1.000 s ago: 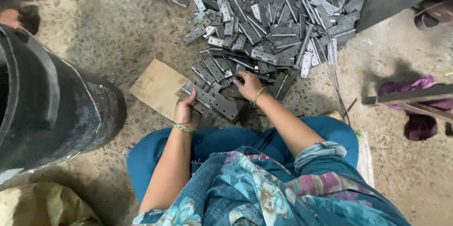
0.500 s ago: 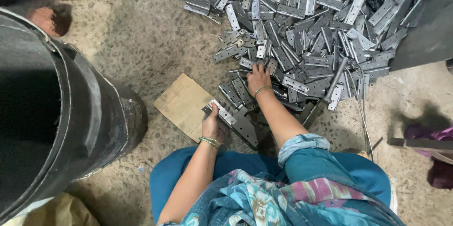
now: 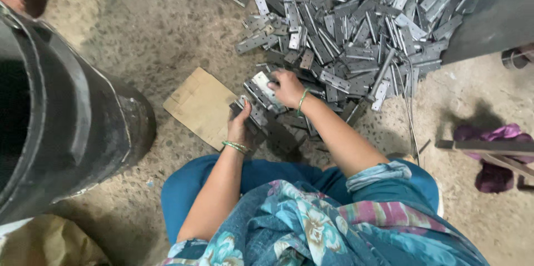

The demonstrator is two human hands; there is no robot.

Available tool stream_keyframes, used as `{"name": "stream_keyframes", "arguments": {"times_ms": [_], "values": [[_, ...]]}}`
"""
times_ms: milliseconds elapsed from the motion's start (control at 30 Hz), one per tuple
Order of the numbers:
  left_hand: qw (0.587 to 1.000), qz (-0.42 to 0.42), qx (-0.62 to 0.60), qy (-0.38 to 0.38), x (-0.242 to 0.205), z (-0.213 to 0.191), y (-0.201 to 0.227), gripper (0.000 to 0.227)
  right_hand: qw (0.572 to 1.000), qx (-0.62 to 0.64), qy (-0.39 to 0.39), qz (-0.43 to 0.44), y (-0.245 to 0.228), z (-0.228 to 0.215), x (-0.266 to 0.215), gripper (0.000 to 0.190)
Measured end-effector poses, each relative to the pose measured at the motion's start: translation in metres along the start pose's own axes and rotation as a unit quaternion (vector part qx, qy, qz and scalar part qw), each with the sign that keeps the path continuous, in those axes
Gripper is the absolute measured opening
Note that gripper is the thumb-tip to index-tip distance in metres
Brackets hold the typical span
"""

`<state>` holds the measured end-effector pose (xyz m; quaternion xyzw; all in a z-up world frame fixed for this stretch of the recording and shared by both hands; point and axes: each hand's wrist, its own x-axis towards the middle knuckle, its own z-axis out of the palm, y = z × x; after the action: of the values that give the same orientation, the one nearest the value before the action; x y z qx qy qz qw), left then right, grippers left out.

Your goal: The person sits on the floor and repeatedly picks up small metal brackets and rods from a large pile. They insert the rods into the brackets by hand and place the assembled units into a nearby black bucket. Other workers are visible in the background performing similar tasks.

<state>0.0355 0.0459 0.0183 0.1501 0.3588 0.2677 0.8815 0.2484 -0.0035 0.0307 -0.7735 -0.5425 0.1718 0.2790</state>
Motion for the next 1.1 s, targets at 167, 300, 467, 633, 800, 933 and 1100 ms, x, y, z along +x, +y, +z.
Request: {"name": "stream_keyframes", "arguments": {"times_ms": [167, 300, 467, 633, 800, 933, 1100], "values": [[0.997, 0.03, -0.002, -0.076, -0.008, -0.008, -0.015, 0.039, 0.987, 0.15, 0.014, 0.059, -0.001, -0.02, -0.045, 0.025], [0.997, 0.058, 0.008, -0.04, -0.013, -0.011, -0.019, 0.036, 0.979, -0.035, 0.153, 0.127, 0.06, -0.046, -0.113, 0.023], [0.991, -0.007, -0.071, -0.114, -0.025, -0.012, -0.008, 0.03, 0.959, -0.153, 0.061, 0.229, 0.091, 0.006, -0.191, 0.036], [0.98, -0.012, -0.102, -0.169, -0.043, -0.02, 0.0, 0.026, 0.909, -0.314, -0.011, 0.275, 0.081, 0.049, -0.184, 0.028], [0.984, 0.008, -0.109, -0.139, -0.04, -0.028, 0.005, 0.024, 0.91, -0.318, -0.023, 0.265, 0.081, 0.058, -0.175, 0.029], [0.988, 0.005, -0.134, -0.078, -0.023, -0.025, -0.004, 0.023, 0.917, -0.31, 0.055, 0.244, 0.104, 0.052, -0.175, 0.03], [0.993, 0.024, -0.109, -0.029, -0.007, -0.032, -0.012, 0.017, 0.943, 0.002, 0.115, 0.312, 0.111, 0.024, -0.173, 0.036]]}}
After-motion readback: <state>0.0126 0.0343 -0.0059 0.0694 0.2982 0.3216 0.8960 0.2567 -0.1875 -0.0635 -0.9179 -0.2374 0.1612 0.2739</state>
